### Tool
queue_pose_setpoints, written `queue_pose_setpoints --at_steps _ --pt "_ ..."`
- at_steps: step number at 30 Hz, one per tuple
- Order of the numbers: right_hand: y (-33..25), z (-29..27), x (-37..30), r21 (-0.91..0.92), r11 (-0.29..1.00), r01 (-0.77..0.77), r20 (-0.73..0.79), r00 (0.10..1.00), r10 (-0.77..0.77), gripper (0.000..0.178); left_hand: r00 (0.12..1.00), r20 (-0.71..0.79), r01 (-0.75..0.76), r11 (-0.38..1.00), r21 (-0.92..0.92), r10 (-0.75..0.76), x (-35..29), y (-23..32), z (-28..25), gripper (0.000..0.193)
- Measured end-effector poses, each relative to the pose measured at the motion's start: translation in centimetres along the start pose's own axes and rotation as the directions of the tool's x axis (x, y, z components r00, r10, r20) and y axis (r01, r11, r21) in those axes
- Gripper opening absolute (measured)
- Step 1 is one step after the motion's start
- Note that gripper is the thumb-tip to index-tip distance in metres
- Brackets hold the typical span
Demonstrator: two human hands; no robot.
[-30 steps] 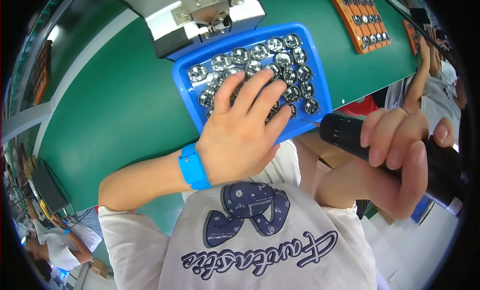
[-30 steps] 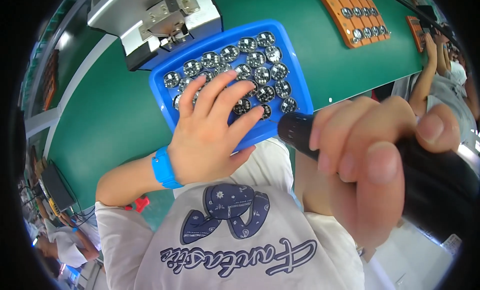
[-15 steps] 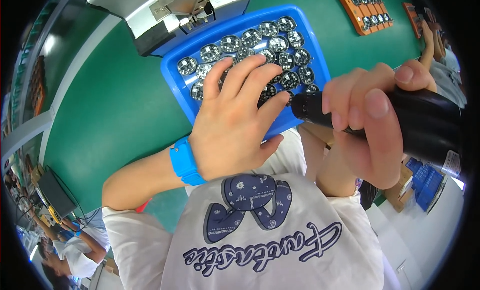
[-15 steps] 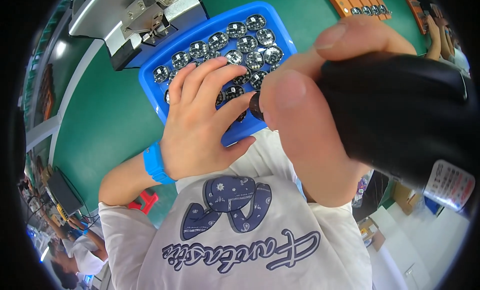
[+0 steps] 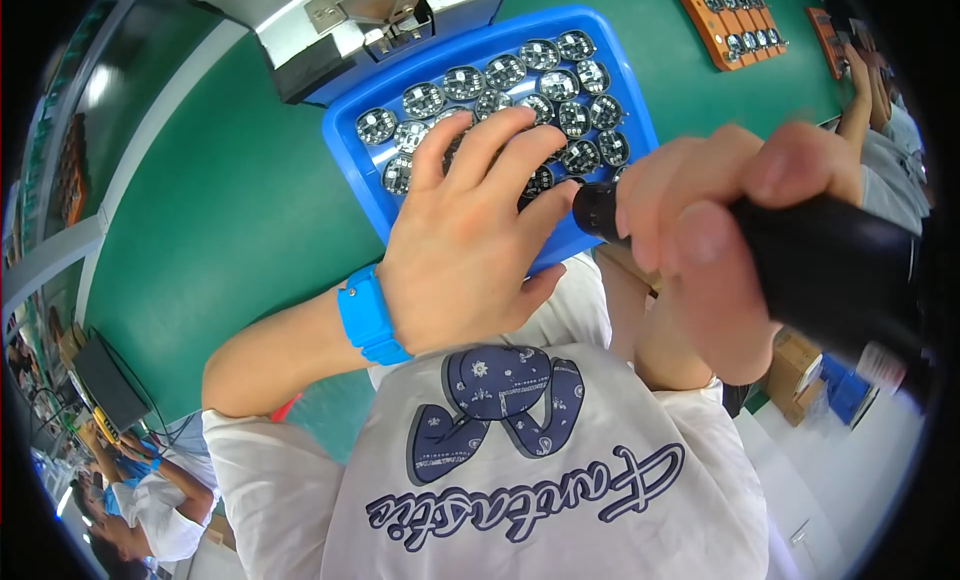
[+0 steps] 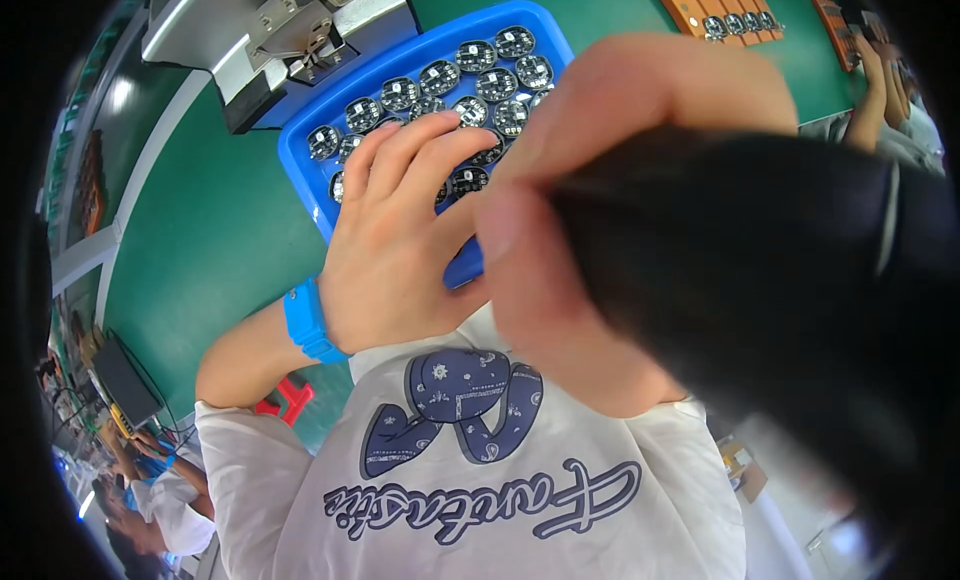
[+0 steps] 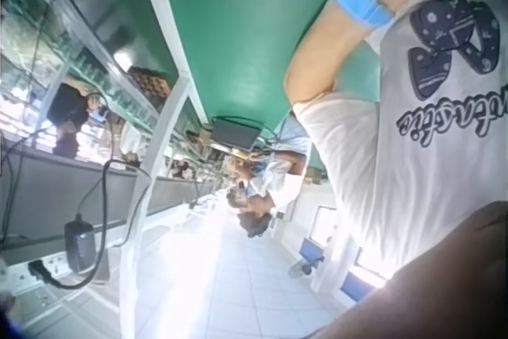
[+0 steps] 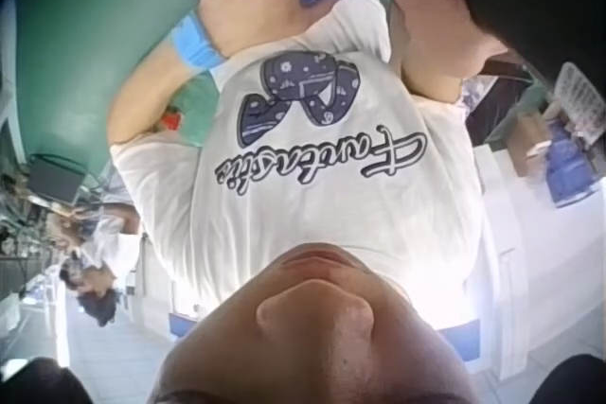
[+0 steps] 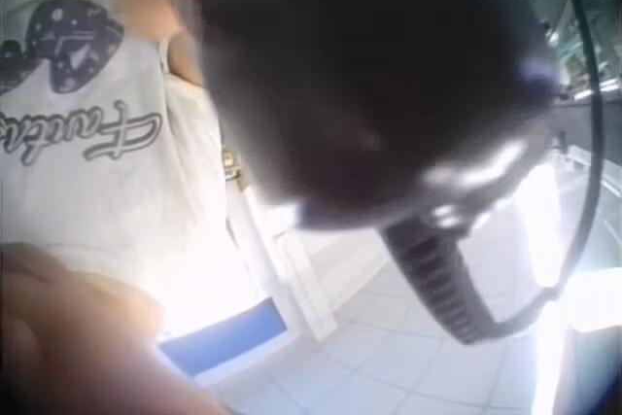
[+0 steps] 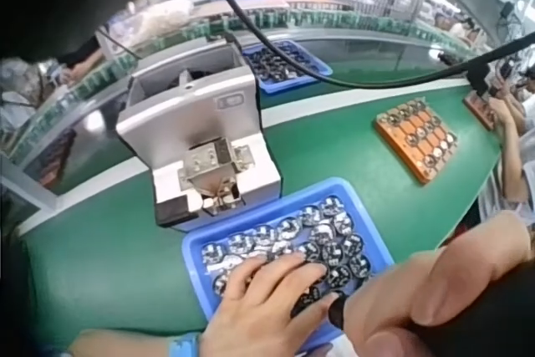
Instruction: The person assembles electronic components onto circuit boards using an electric screwdriver.
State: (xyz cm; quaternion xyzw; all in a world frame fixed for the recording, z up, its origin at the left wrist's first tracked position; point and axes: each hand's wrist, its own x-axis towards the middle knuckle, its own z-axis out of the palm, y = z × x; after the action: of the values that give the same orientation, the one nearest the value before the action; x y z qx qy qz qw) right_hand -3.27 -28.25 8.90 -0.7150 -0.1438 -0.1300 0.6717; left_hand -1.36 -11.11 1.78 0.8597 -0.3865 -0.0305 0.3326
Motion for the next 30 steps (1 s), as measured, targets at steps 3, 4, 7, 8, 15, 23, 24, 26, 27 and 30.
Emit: queue_pose_setpoints --at_steps 3,4,7,8,15,23,24,26,27,30 --pt "-0.2 0.5 -0.3 -0.011 1.0 0.023 0.014 1.0 -0.023 0.033 0.995 -0.013 -0.102 0.989 0.106 0.104 0.5 -0.5 -0.3 0.05" --pt "0.1 0.3 -0.6 -0.029 0.999 0.043 0.052 0.998 -0.042 0.033 0.993 0.01 -0.115 0.989 0.088 0.115 0.7 -0.5 -0.4 0.049" --pt "1.3 0.1 -0.8 -0.038 0.992 0.118 0.181 0.977 -0.11 0.033 0.992 -0.003 -0.122 0.99 0.075 0.123 0.2 -0.9 -0.6 0.045" --pt "1.3 -0.2 -0.7 -0.054 0.989 0.139 0.214 0.969 -0.124 0.033 0.992 -0.018 -0.126 0.989 0.075 0.128 0.1 -0.9 -0.5 0.042" --pt "2.0 -1.7 -0.5 0.144 0.979 0.144 0.301 0.936 -0.182 0.042 0.99 -0.016 -0.141 0.984 0.11 0.143 0.1 -0.9 -0.1 0.044" --pt "1.9 -0.9 -1.2 0.104 0.989 0.107 0.23 0.965 -0.128 0.041 0.987 -0.045 -0.149 0.981 0.121 0.155 -0.1 -1.0 -0.2 0.047" --pt "2.0 -0.7 -1.3 0.167 0.983 0.071 0.196 0.975 -0.103 0.04 0.988 -0.044 -0.144 0.984 0.109 0.149 -0.3 -1.1 -0.1 0.047" --pt "1.5 -0.4 -1.0 0.198 0.98 0.026 0.183 0.981 -0.063 0.035 0.988 -0.059 -0.133 0.985 0.108 0.14 -0.5 -1.3 0.2 0.047" --pt "0.3 -0.8 -0.2 0.245 0.97 0.003 0.153 0.987 -0.042 0.033 0.986 -0.038 -0.155 0.981 0.116 0.16 -0.3 -1.1 0.3 0.047" --pt "-2.3 -2.8 5.1 0.364 0.931 0.027 0.369 0.914 -0.171 0.028 0.978 -0.049 -0.195 0.975 0.102 0.201 -0.1 -0.8 0.5 0.045"
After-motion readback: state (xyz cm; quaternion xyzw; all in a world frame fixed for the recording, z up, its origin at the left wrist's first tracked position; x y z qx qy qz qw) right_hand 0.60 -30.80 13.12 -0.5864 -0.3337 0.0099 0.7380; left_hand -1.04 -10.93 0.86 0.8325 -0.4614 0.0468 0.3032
